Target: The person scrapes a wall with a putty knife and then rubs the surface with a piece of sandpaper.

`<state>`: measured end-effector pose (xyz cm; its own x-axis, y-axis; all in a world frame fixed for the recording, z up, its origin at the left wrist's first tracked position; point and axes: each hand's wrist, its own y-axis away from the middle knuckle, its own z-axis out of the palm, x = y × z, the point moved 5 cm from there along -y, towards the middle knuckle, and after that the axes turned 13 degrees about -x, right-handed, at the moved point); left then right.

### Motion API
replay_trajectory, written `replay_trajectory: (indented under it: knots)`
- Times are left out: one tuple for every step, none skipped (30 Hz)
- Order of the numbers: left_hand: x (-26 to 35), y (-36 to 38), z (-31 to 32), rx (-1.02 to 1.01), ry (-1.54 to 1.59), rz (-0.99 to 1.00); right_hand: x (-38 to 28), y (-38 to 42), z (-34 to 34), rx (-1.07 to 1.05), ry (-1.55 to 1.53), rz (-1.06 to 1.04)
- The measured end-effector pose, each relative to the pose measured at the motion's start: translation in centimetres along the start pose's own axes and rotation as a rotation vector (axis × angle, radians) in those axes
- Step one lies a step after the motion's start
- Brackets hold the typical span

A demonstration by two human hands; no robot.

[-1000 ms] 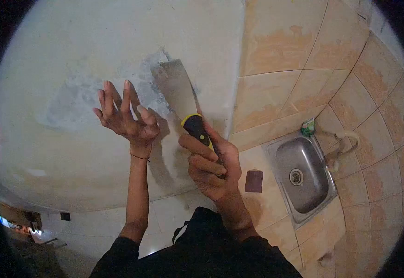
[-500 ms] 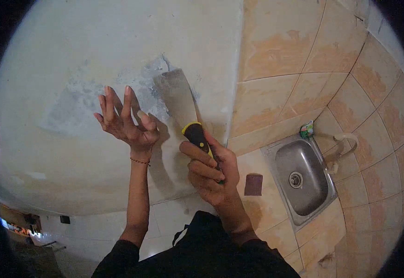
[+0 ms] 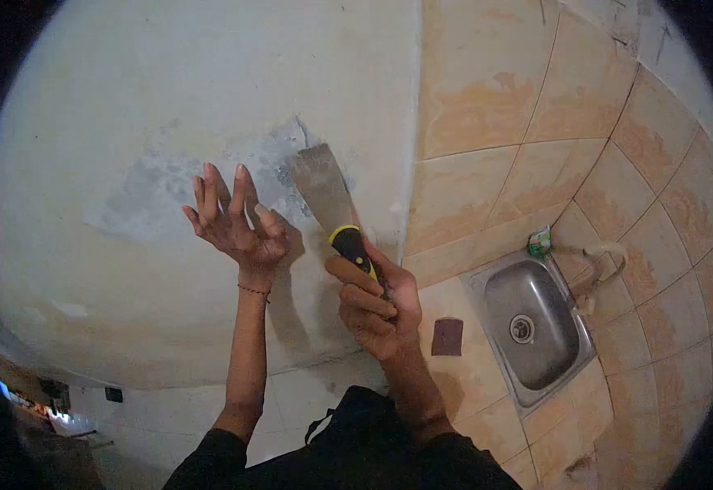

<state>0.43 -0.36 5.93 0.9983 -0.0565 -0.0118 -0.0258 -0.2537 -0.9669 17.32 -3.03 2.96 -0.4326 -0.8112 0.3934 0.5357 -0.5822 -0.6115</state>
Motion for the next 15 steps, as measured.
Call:
replay_trajectory:
  knots:
    - [0.04,0.05,-0.06,-0.006,-0.001,0.0,0.0,0.02,0.03,-0.003,0.006,0.006]
    - [0.11,0.12,-0.08,-0.015,0.0,0.001,0.01,-0.2,0.14,-0.002,0.022,0.006]
    - [0.14,0.14,-0.13,-0.014,0.002,0.0,0.06,-0.53,0.25,-0.001,0.037,0.003]
    - [0.16,0.14,-0.15,-0.015,0.005,0.002,0.14,-0.57,0.32,-0.001,0.049,-0.003]
    - [0.17,0.1,-0.16,-0.015,0.008,0.007,0.12,-0.3,0.3,0.007,0.057,-0.006]
    - [0.18,0.16,-0.15,-0.021,0.011,0.008,-0.02,0.0,0.24,0.013,0.064,-0.006]
    - [0.12,0.22,-0.08,-0.023,0.012,0.01,-0.14,0.1,0.1,0.017,0.073,-0.003]
    - [0.07,0.15,-0.01,-0.022,0.012,0.008,-0.27,0.06,-0.05,0.007,0.09,0.01]
    - [0.09,0.04,-0.05,-0.011,0.015,0.01,-0.43,0.12,-0.19,0.0,0.108,0.022]
    - [0.13,0.02,-0.12,-0.004,0.019,0.011,-0.47,0.22,-0.19,-0.004,0.126,0.031]
    - [0.17,0.05,-0.18,0.002,0.023,0.013,-0.3,0.12,0.05,-0.015,0.107,0.044]
    - [0.17,0.1,-0.2,-0.007,0.017,0.007,-0.03,-0.03,0.37,-0.026,0.087,0.054]
    - [0.09,0.16,-0.22,-0.017,0.011,0.003,0.2,-0.05,0.59,-0.039,0.065,0.062]
    - [0.08,0.14,-0.19,-0.025,0.005,0.001,0.12,0.14,0.53,-0.023,0.086,0.055]
    - [0.12,0.19,-0.17,-0.033,0.002,-0.001,-0.09,0.33,0.36,-0.007,0.108,0.049]
